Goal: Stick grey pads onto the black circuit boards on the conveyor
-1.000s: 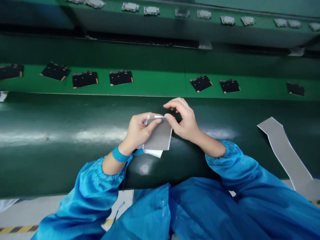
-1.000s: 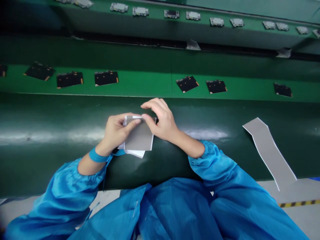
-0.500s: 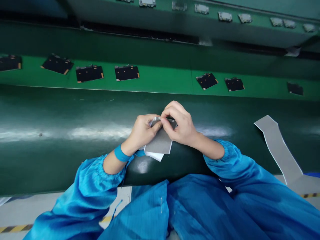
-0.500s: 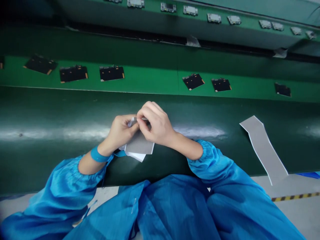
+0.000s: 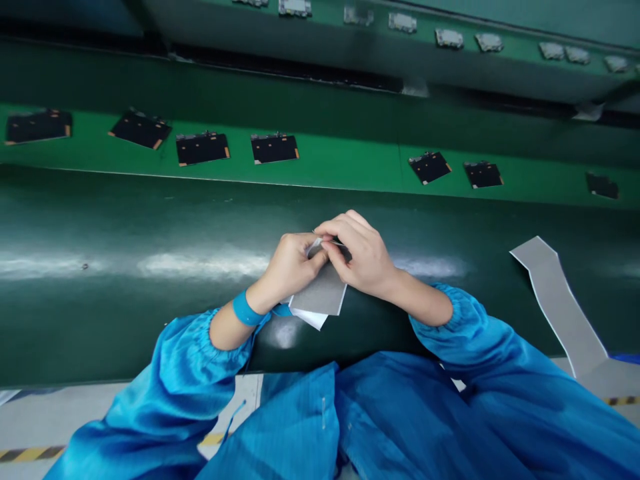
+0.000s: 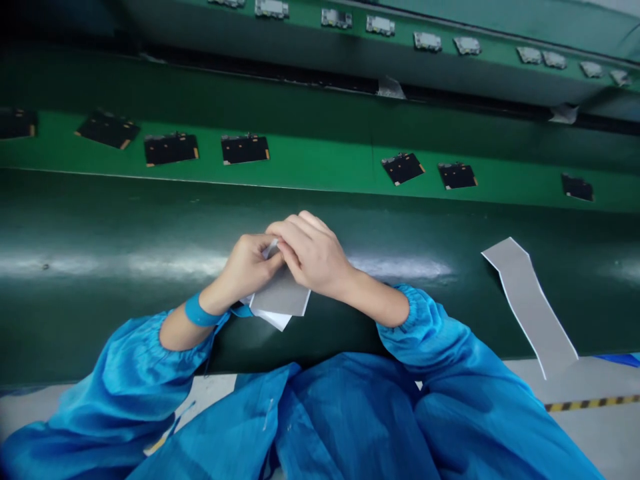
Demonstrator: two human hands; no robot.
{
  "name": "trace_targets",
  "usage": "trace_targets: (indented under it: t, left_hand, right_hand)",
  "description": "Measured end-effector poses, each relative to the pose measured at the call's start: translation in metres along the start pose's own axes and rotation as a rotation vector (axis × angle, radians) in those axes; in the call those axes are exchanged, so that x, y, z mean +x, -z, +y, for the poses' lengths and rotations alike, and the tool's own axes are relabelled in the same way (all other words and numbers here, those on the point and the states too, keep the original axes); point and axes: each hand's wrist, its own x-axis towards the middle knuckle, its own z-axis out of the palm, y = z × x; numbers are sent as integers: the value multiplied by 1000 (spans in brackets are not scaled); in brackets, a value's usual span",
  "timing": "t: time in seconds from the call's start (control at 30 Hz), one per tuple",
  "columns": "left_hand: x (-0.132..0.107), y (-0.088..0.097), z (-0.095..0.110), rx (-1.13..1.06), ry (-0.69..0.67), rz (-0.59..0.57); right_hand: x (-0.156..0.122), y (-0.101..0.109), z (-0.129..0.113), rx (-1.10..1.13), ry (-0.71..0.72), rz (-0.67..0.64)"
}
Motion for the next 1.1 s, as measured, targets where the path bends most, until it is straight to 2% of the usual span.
trace_targets:
  t: [0.1, 0.2, 0.33, 0.43, 0.53, 0.63, 0.7, 0.8, 1.1]
  left_hand:
    - [-1, -1, 1, -8, 26, -13]
    - [-2, -3, 3, -65, 22, -54]
    - [-6, -7, 5, -86, -22, -88]
    - [-9, -11, 6, 9, -53, -144]
    - [-12, -13, 6, 81, -95, -203]
    - [-12, -13, 6, 114, -131, -225]
    - [-11, -12, 6, 122, -143, -220]
    - [-12, -11, 8, 139, -152, -232]
    - [-15, -7, 15, 179, -171, -253]
  right_hand:
    - [2, 5, -7, 19, 13, -9]
    - [16, 10, -6, 166, -89, 36]
    - [71, 3, 28, 346, -234, 40]
    - [133, -27, 63, 412, -226, -117]
    - [193, -78, 84, 409, -195, -324]
    - [229, -132, 90, 378, -160, -466]
    - [240, -158, 91, 353, -177, -541]
    - [241, -175, 96, 319, -215, -595]
    - [231, -166, 105, 269, -213, -558]
